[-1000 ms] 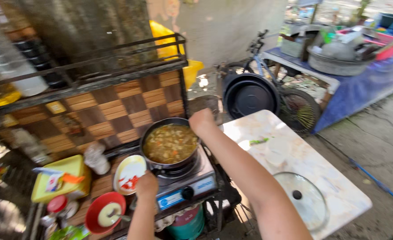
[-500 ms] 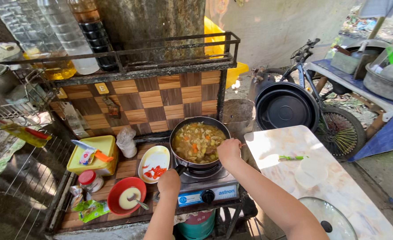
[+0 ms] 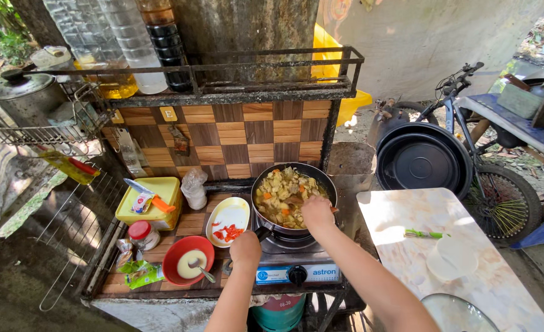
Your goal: The person stirs a pot of food cooking on a portable stove with a wooden spatula, adds ingredients from a small plate and a bowl, and then carries the bowl and a spoon back to an outdoor sink.
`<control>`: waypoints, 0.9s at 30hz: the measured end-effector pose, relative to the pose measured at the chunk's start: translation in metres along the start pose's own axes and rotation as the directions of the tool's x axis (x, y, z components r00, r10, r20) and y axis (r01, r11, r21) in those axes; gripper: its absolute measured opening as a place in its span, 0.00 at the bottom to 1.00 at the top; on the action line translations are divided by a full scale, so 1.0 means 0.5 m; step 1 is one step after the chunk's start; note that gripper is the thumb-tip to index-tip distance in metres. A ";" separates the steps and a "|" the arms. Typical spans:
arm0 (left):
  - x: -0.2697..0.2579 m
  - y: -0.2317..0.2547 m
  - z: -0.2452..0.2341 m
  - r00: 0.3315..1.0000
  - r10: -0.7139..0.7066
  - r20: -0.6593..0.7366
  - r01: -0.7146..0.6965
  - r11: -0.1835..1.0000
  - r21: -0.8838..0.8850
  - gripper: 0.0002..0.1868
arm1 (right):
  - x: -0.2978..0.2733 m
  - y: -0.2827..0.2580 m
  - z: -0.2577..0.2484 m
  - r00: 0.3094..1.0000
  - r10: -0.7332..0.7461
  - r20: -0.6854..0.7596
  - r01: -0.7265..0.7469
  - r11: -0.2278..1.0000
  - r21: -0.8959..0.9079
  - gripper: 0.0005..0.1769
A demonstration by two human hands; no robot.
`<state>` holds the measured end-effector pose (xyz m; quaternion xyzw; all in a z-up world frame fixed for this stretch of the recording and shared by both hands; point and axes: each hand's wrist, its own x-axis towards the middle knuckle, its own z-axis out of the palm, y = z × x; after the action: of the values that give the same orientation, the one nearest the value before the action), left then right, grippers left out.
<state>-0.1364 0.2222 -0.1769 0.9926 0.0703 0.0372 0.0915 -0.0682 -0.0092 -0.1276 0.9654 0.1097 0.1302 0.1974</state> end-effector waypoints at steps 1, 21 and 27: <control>-0.001 -0.003 0.001 1.000 -0.015 -0.008 0.015 1.000 0.015 0.09 | -0.015 0.019 -0.017 0.999 -0.047 0.008 0.047 0.999 0.000 0.11; -0.032 -0.004 -0.026 0.998 -0.052 -0.025 0.052 0.998 0.032 0.10 | 0.050 0.141 -0.183 0.951 -0.074 0.300 0.079 0.997 -0.004 0.12; -0.029 -0.005 -0.018 0.998 -0.062 -0.032 0.062 0.998 -0.001 0.10 | 0.030 0.122 -0.247 0.849 -0.284 0.445 0.322 0.947 -0.011 0.12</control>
<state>-0.1520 0.2243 -0.1693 0.9892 0.1026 0.0500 0.0916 -0.0807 -0.0167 0.0100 0.9311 0.2075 -0.1185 0.2757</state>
